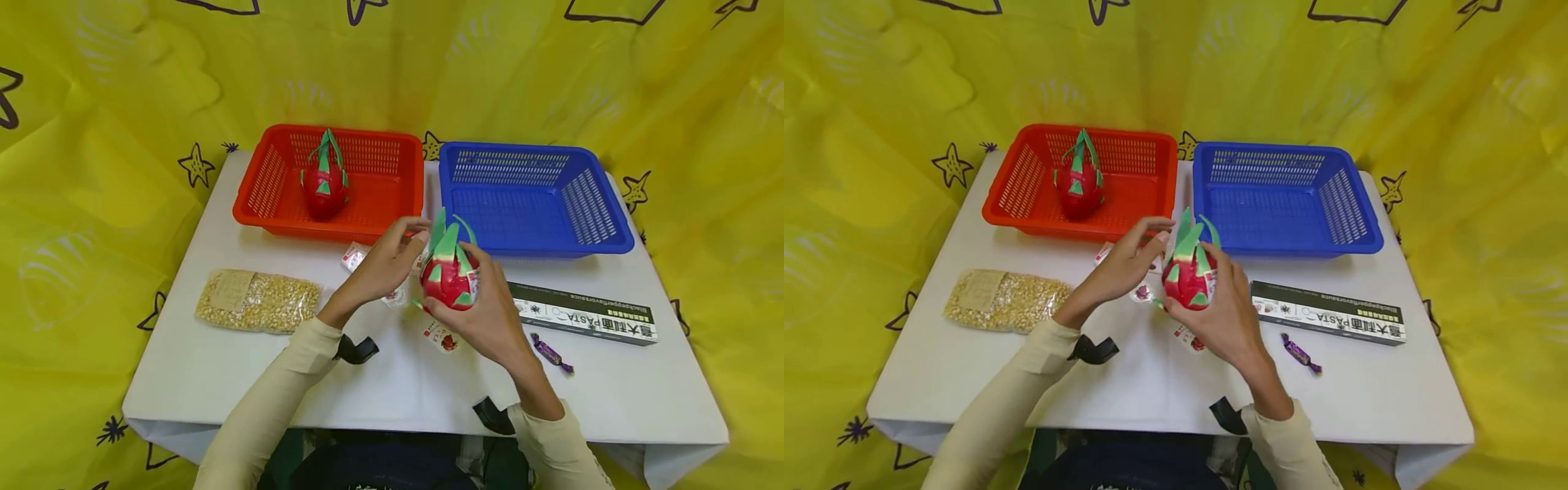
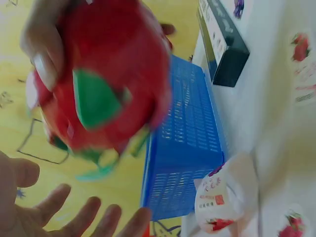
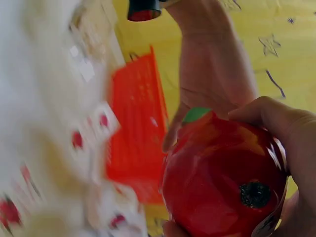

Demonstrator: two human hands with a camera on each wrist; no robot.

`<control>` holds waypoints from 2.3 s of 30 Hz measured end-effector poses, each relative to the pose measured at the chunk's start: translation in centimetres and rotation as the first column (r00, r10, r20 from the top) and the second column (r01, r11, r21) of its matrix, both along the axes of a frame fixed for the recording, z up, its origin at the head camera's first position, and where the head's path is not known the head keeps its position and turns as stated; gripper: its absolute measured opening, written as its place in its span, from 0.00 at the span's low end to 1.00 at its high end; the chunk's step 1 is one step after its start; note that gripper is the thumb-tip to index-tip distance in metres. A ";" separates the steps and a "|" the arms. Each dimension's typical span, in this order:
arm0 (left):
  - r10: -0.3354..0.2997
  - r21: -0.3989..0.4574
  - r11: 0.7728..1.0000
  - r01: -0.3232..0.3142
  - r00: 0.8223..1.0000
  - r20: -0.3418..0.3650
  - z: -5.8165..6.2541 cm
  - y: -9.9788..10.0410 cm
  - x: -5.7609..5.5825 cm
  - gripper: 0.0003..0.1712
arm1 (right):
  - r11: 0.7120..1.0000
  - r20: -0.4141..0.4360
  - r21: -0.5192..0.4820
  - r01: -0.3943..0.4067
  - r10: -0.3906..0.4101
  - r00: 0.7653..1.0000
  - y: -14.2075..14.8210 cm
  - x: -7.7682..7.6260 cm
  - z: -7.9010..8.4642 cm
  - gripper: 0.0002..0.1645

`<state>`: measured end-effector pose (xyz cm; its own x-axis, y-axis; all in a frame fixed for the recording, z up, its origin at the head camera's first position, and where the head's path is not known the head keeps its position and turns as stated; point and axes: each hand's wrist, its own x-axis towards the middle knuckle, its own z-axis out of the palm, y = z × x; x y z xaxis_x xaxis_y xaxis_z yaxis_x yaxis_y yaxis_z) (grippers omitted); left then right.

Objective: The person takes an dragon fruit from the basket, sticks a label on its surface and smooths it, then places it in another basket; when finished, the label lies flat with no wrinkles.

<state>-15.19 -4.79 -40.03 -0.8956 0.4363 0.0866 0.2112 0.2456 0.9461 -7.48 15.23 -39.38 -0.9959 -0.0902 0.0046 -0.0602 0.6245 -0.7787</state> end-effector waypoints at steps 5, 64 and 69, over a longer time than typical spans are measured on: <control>0.034 -0.015 0.999 -0.033 0.999 0.022 0.1 2.7 -3.8 0.25 | 1.000 -0.008 0.020 0.010 -0.010 1.000 3.2 -2.5 2.0 0.61; 0.032 -0.054 0.998 -0.021 0.979 0.204 -3.3 8.3 -7.8 0.45 | 0.936 0.358 0.309 -0.170 0.051 0.932 7.3 -21.2 -1.2 0.57; 0.029 -0.061 0.998 -0.017 0.977 0.210 -3.3 8.4 -7.7 0.45 | 0.940 0.381 0.296 -0.170 0.048 0.923 7.5 -21.4 -1.2 0.56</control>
<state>-22.91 3.64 -43.34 -0.9009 0.4140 -0.1301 0.0021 0.3041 0.9526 -28.90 22.72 -40.57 -0.9059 -0.1337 -0.4018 0.1059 0.8472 -0.5206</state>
